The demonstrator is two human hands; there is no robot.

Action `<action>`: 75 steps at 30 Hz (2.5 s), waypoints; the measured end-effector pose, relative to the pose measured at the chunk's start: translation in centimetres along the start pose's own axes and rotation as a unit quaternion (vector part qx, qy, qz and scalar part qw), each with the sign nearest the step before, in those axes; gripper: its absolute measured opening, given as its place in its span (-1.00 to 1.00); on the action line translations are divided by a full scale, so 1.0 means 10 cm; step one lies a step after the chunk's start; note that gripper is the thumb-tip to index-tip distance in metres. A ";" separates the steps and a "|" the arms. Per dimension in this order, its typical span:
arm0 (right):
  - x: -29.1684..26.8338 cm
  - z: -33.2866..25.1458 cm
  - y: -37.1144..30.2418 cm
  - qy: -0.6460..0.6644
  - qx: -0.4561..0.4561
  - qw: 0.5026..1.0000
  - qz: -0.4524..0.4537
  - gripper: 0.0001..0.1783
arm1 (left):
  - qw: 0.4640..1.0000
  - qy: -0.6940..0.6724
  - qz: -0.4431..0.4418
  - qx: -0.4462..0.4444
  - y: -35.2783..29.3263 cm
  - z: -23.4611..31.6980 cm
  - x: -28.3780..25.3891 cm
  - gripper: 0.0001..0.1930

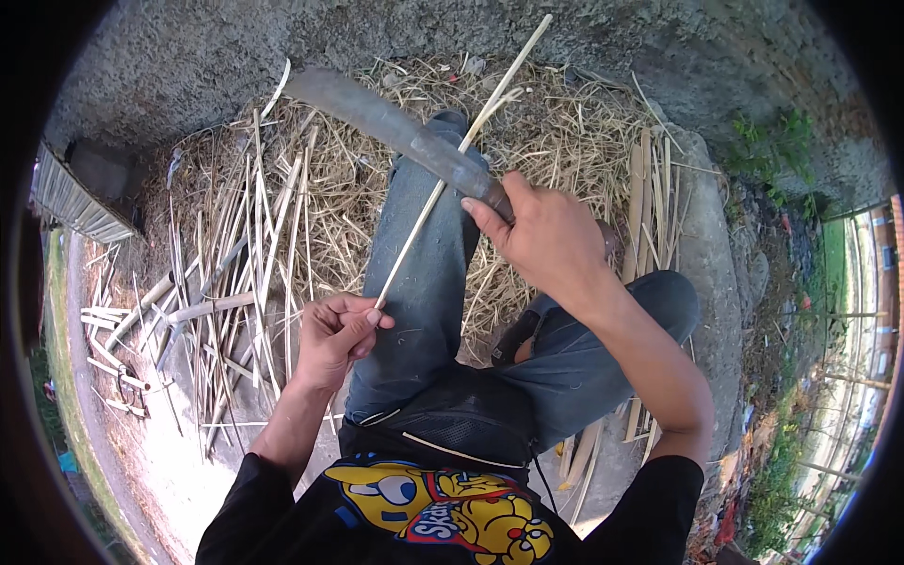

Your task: The person thins a long bamboo strip by shaving off thin layers with a machete. They hold the strip in one hand and guide the blade along its surface while seated outdoors.

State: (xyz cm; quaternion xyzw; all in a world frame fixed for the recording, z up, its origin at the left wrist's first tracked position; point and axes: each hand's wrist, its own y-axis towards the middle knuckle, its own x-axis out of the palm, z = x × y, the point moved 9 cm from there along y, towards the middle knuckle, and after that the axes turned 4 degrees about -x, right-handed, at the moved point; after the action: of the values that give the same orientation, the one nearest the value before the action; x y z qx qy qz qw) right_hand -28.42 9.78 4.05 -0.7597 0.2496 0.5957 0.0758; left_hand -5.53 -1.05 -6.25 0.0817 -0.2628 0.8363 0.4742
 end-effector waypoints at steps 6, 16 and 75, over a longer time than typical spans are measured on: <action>0.05 -0.35 -0.14 -0.037 -0.123 0.991 0.032 -0.44 | 0.996 0.065 0.049 0.046 -0.15 -0.01 -0.19 -0.87; -0.57 1.35 0.41 0.077 0.137 0.969 0.190 -0.29 | 0.996 0.062 0.033 0.049 -0.27 -0.12 -0.45 -0.87; -0.59 1.54 0.77 0.036 0.134 0.967 0.215 -0.31 | 0.959 0.246 0.114 0.083 -0.41 0.11 -0.42 -0.86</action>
State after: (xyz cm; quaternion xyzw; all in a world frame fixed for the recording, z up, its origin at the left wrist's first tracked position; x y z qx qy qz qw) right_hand -46.37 11.17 6.76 -0.6922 0.4869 0.5313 0.0382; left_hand -0.04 -3.06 -5.45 -0.1181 -0.0749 0.8980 0.4173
